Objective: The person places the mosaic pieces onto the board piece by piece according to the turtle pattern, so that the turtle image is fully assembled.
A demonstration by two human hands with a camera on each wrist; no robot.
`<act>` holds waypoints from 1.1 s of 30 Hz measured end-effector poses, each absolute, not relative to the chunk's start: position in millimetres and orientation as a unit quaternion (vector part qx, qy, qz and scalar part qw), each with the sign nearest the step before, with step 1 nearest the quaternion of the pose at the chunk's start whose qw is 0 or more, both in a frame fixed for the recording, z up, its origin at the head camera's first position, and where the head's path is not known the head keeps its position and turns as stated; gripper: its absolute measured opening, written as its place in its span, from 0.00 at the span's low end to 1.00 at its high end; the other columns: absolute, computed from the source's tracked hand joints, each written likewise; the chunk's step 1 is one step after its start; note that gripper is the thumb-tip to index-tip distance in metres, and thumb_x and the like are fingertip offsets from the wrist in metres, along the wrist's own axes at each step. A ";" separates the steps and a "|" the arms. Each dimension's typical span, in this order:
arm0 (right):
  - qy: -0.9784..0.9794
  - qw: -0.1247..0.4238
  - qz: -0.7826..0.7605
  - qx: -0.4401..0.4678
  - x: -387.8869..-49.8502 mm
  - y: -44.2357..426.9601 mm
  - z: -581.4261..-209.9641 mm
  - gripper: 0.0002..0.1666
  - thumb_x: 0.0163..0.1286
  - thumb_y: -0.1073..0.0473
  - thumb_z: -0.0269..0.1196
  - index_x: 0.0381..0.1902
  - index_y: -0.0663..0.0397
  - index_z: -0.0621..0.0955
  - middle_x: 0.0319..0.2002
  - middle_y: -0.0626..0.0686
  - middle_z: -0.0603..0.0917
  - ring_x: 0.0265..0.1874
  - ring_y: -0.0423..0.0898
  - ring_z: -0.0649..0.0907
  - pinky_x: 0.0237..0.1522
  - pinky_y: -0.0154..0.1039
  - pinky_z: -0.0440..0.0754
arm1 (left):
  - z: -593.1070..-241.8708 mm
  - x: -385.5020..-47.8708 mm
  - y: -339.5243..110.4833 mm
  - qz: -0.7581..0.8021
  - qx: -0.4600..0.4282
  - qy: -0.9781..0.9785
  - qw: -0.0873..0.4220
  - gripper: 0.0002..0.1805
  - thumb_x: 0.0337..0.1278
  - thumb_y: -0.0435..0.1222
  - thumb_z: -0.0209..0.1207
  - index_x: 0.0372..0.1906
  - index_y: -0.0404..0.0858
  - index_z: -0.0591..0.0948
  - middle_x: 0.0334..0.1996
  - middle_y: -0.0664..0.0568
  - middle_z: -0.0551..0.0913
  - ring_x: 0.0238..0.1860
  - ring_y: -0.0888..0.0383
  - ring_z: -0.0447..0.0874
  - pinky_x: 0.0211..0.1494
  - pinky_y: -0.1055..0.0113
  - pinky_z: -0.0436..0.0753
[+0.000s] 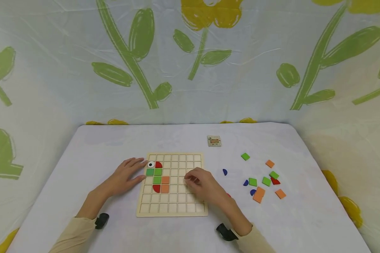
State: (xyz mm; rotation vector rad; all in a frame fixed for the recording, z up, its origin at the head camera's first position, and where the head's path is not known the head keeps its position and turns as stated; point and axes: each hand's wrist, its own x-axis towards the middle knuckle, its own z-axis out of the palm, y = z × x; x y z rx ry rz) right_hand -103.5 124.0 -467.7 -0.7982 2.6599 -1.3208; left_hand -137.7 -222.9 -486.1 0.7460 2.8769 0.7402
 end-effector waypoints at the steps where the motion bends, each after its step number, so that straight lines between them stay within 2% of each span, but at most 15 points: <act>1: 0.865 0.030 -0.429 -0.259 -103.4 127.0 -467.5 0.05 0.73 0.66 0.65 0.45 0.60 0.85 0.41 0.48 0.84 0.40 0.42 0.84 0.45 0.36 0.85 | -486.2 -137.6 -222.8 0.243 0.243 0.938 0.040 0.32 0.73 0.46 0.61 0.76 0.39 0.71 0.74 0.39 0.68 0.76 0.32 0.55 0.74 0.32 0.57; 10: 0.882 -0.007 -0.413 -0.228 -99.4 163.0 -465.2 0.08 0.71 0.69 0.67 0.47 0.62 0.85 0.43 0.51 0.85 0.44 0.46 0.85 0.48 0.42 0.86 | -487.2 -136.6 -223.0 0.245 0.242 0.938 0.041 0.32 0.73 0.47 0.61 0.76 0.40 0.71 0.75 0.40 0.67 0.76 0.34 0.55 0.74 0.33 0.57; 21: 0.906 -0.013 -0.396 -0.147 -85.7 207.6 -464.3 0.09 0.71 0.66 0.68 0.48 0.58 0.85 0.45 0.47 0.85 0.46 0.45 0.85 0.51 0.46 0.86 | -487.9 -137.4 -224.0 0.239 0.242 0.940 0.039 0.32 0.73 0.48 0.61 0.76 0.41 0.71 0.75 0.41 0.68 0.76 0.35 0.55 0.74 0.33 0.58; 33: 0.921 -0.054 -0.372 -0.100 -70.6 248.5 -463.9 0.10 0.69 0.66 0.70 0.47 0.56 0.86 0.43 0.47 0.86 0.43 0.46 0.86 0.46 0.45 0.88 | -487.1 -136.9 -224.5 0.238 0.239 0.941 0.043 0.32 0.74 0.48 0.60 0.76 0.42 0.70 0.75 0.41 0.67 0.76 0.34 0.55 0.73 0.32 0.59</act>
